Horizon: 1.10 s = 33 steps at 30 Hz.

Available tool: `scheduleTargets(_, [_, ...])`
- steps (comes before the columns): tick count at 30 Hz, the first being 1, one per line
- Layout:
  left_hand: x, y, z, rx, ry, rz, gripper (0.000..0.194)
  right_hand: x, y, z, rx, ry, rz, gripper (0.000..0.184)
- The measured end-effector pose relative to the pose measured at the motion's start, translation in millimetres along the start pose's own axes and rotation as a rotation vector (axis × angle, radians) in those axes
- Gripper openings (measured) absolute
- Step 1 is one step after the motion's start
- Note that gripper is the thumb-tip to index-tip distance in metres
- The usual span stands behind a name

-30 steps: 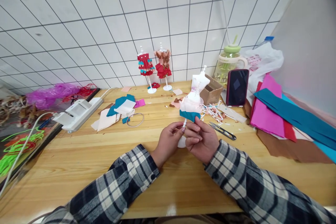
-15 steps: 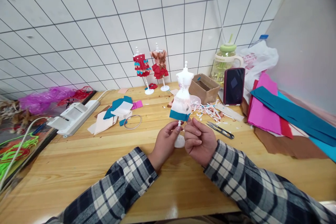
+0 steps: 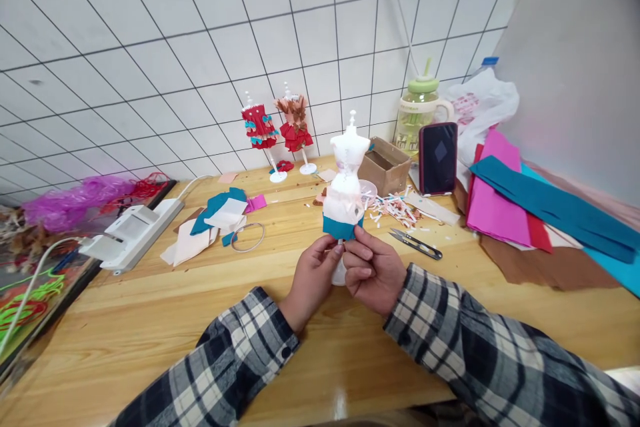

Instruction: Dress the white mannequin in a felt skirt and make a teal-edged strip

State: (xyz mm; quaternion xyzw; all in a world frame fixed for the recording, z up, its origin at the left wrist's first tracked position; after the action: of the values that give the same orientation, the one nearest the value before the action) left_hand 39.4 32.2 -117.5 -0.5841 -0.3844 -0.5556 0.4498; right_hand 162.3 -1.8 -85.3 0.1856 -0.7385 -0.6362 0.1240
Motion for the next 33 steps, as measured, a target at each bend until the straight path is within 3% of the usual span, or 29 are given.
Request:
scheduleTargets(5, [-4,-3.0,2,0.078,-0.048,-0.074,0.03,-1,-2,4,0.188,-0.093,-0.214,0.015])
scheduleTargets(8, [-5,-3.7,3,0.098,-0.051,-0.101,0.034,-5,-6,8,0.29,-0.256,-0.432,0.024])
scheduleTargets(11, [-4,-3.8,3,0.105,-0.038,-0.074,0.034,-12,-9,10,0.337,-0.501,-0.706,0.025])
scheduleTargets(15, [-1,-3.9,3,0.106,-0.02,-0.025,0.03,-20,-3,7,0.335,-0.943,-1.118,0.015])
scheduleTargets(18, [1,-3.5,2,0.079,0.007,0.006,0.028,-21,2,2,0.338,-1.139,-1.321,0.008])
scheduleTargets(22, [0,-3.0,1,0.08,0.001,0.055,0.026,-21,4,1,0.4,-1.189,-1.446,0.016])
scheduleTargets(33, [-4,-2.3,1,0.08,0.012,0.138,0.024,-23,1,5,0.521,-1.209,-1.422,0.019])
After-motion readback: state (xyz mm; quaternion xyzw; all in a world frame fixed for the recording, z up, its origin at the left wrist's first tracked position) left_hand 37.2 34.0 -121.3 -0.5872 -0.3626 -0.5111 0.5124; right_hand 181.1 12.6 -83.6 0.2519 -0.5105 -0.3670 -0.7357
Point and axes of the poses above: each hand's wrist, its own z-axis towards the middle knuckle, its own y-axis out of the palm, x = y × z, the point moved 1 cm from there along z, towards the middle knuckle, and after that the axes turned 4 degrees about z, right-handed, at the moved point
